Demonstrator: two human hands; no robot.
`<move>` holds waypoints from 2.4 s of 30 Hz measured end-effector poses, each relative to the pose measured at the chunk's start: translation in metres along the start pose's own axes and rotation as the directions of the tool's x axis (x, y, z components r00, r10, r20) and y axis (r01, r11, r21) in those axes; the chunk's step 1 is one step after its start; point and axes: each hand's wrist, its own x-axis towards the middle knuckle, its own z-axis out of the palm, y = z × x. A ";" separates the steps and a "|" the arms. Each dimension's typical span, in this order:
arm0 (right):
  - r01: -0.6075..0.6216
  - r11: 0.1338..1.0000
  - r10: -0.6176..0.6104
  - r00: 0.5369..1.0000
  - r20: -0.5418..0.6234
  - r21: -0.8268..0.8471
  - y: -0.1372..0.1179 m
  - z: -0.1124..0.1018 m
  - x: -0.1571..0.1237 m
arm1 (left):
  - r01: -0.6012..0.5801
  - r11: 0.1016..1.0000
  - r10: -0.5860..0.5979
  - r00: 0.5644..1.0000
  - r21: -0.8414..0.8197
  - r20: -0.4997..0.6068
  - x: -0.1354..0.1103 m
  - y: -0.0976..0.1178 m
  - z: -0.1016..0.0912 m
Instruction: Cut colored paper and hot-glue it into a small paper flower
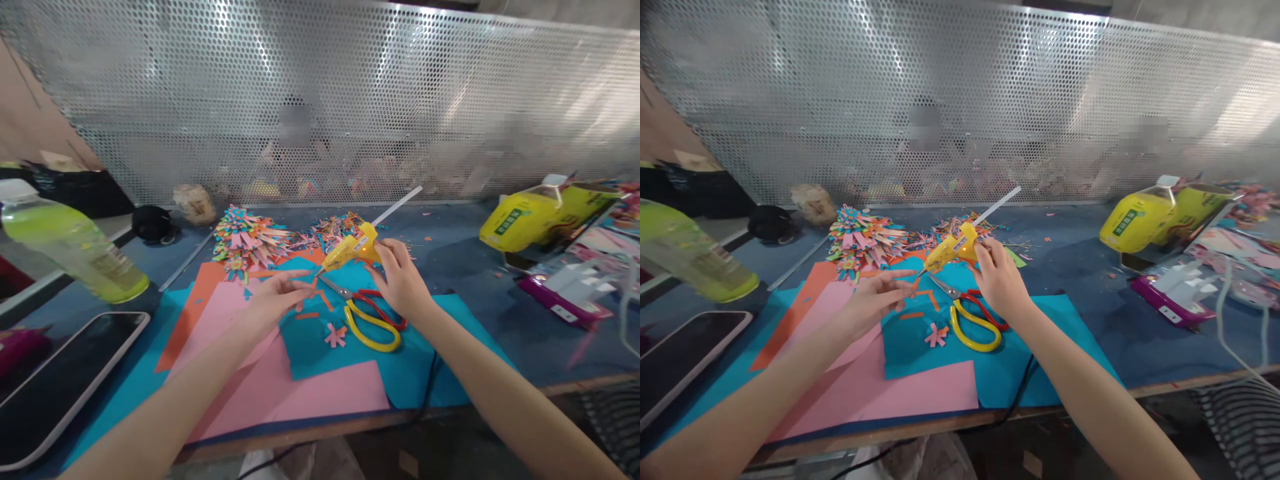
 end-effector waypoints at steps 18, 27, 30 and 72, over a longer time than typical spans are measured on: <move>-0.046 0.999 0.045 0.997 0.063 0.016 0.001 0.001 0.000 | -0.007 0.999 0.007 1.000 -0.038 0.003 -0.002 0.004 0.002; -0.472 0.857 0.513 0.813 0.274 -0.205 0.027 0.029 -0.012 | -0.034 0.992 0.021 0.995 0.125 0.100 0.000 -0.001 -0.001; -0.496 0.829 0.557 0.773 0.305 -0.258 0.028 0.036 -0.018 | -0.020 0.989 0.007 0.996 0.146 0.094 -0.001 -0.001 -0.001; -0.219 0.717 -0.130 0.891 0.435 0.662 -0.033 0.007 -0.007 | -0.210 0.976 0.206 0.975 0.049 0.084 -0.006 0.008 0.006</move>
